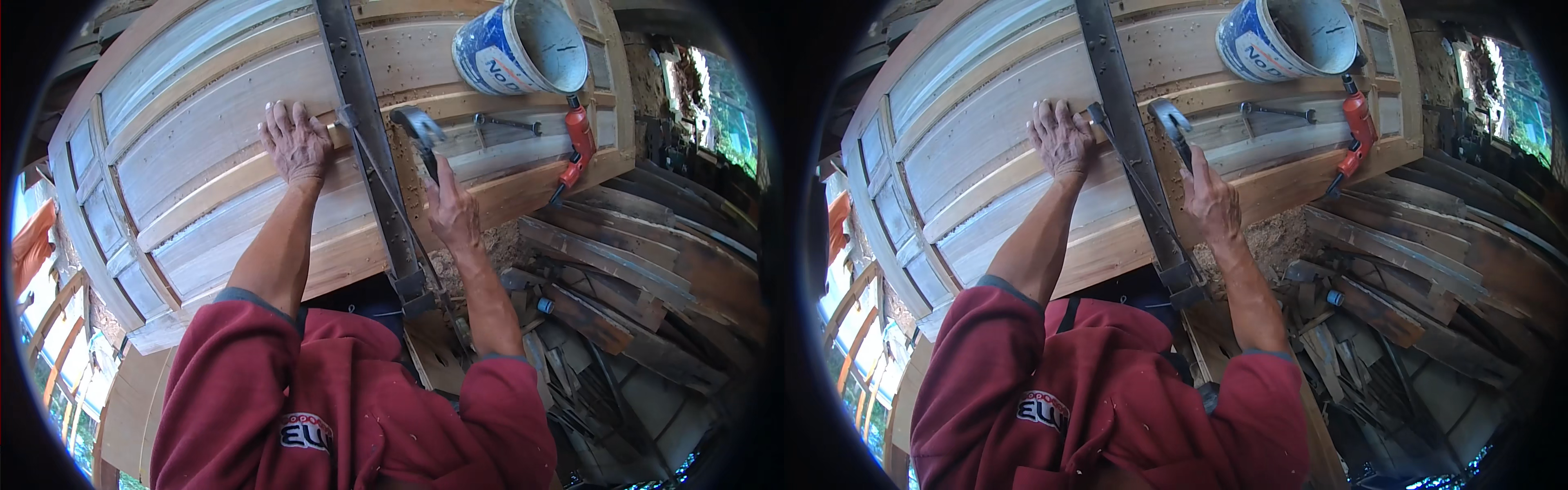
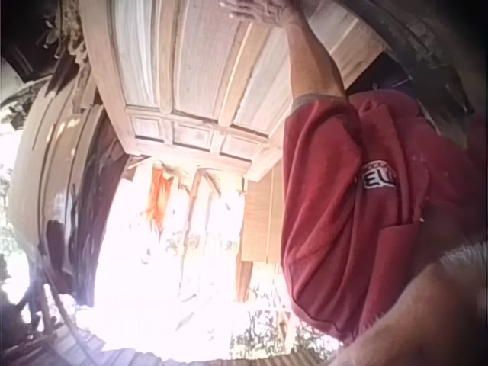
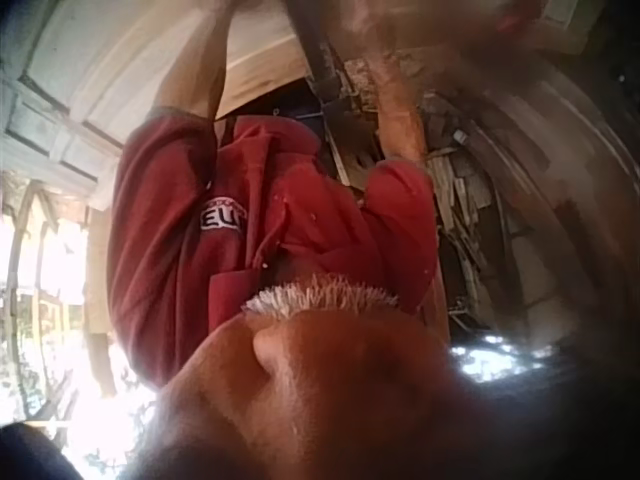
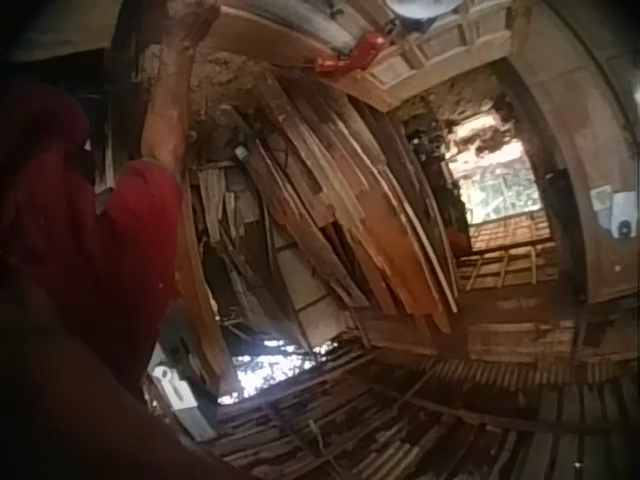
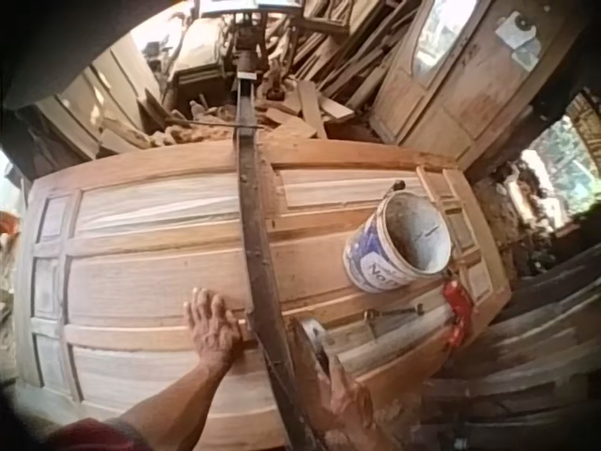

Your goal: The person assembles a wooden door by positioning panels, hammering components into place, and using a drill to secure parts.

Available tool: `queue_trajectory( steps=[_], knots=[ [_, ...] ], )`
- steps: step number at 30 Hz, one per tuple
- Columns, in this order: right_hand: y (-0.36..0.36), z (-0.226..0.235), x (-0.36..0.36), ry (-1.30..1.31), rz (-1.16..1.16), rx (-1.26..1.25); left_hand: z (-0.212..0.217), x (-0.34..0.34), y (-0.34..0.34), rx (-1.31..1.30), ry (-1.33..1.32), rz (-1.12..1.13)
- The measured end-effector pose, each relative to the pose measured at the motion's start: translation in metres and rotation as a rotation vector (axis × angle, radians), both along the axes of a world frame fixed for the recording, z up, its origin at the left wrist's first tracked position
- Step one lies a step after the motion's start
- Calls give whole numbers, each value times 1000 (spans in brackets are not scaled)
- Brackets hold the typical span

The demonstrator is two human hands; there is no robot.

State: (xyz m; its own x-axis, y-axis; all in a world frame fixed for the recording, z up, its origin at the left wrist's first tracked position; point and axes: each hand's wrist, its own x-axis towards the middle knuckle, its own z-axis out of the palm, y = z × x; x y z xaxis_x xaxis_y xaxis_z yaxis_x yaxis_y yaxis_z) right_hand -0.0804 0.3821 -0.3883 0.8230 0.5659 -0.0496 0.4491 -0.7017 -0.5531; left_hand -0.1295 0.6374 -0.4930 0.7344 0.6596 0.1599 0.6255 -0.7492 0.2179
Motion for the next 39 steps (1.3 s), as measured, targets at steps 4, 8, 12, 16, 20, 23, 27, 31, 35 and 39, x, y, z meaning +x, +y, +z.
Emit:
queue_trajectory(
  steps=[4,8,12,16,20,23,27,31,35,39],
  knots=[
    [8,9,-13,47,-96,108,-1,-5,1,18,22,1],
    [-3,-9,-4,70,-33,-37,-1,-2,-2,4,-24,-3],
    [-9,-14,-17,20,-83,172,1,7,1,12,-29,-5],
    [0,3,1,219,-23,-198,-6,-5,0,14,-17,2],
    [-20,10,-9,71,-99,142,-4,-1,0,24,-13,3],
    [-47,2,-11,192,-226,58,-4,0,3,28,-11,1],
    [-108,-28,3,316,-287,-8,-1,0,-3,5,-5,-7],
    [-128,-3,53,-54,-112,-70,-4,-4,0,-25,70,14],
    [-56,81,154,-467,-190,164,1,-6,2,-7,72,7],
    [-2,77,281,-244,47,-100,0,-3,-2,-30,90,-1]
  ],
)
